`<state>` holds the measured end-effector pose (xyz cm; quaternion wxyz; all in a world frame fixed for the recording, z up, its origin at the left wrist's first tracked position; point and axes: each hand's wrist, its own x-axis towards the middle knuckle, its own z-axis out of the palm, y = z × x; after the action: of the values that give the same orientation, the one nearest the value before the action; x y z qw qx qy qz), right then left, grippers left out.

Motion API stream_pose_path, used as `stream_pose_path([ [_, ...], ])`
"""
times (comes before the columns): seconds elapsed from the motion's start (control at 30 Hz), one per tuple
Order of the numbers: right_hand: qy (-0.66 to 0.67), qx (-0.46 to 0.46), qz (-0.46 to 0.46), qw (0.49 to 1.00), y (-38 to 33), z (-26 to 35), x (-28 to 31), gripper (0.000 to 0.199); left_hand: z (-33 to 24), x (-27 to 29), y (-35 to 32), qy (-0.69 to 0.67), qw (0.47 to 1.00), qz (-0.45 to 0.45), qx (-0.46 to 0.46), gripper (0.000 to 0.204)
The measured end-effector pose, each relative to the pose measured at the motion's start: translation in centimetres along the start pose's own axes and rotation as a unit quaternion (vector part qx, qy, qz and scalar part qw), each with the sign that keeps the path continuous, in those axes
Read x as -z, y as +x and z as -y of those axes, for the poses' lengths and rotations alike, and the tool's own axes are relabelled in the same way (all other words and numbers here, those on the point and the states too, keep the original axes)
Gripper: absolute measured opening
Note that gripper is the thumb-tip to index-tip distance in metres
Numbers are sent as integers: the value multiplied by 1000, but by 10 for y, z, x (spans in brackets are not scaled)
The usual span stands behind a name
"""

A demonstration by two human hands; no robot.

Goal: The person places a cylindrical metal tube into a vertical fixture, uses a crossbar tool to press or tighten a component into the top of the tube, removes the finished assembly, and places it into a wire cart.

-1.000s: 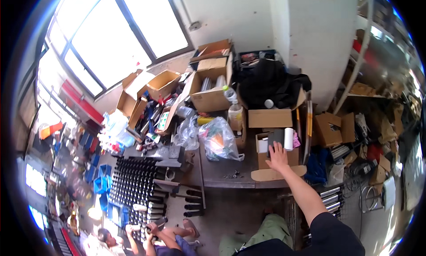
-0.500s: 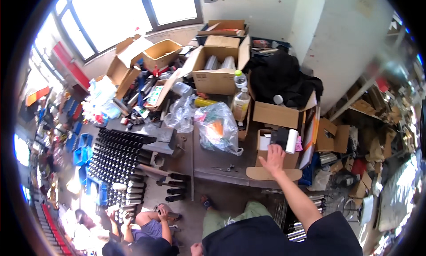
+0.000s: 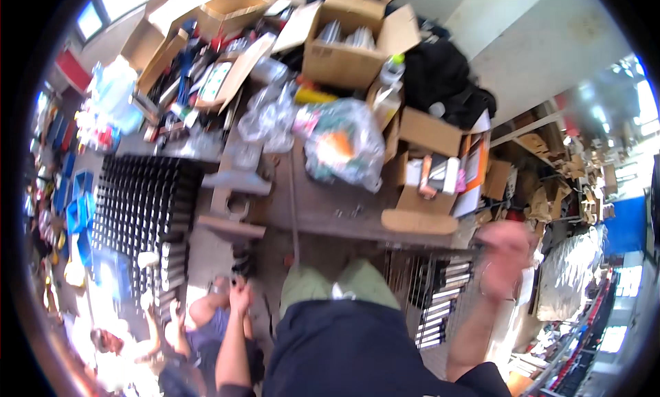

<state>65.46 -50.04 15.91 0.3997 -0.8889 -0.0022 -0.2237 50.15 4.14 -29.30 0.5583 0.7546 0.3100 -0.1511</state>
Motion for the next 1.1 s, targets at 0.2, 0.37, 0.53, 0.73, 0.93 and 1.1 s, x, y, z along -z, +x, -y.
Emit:
stream_pose_path([
  [0.2,-29,452,420,786,49,142,94,18,23,26,29,49,985,-32,164,36],
  [0.37,-37,424,485,764,64,116,90,22,-70,-17,14,-123,974,17,190,10],
  [0.53,-6,421,496,760,75,97,104,27,-70,-35,6,-77,985,-7,152,17],
  [0.73,31,437,513,738,90,74,118,32,-15,-39,-10,-60,977,3,204,18],
  [0.93,79,457,524,715,112,44,125,37,-6,-58,-36,-34,966,-15,255,22],
  [1.1,143,485,550,665,134,35,111,42,-44,-87,-72,-43,975,-121,183,21],
])
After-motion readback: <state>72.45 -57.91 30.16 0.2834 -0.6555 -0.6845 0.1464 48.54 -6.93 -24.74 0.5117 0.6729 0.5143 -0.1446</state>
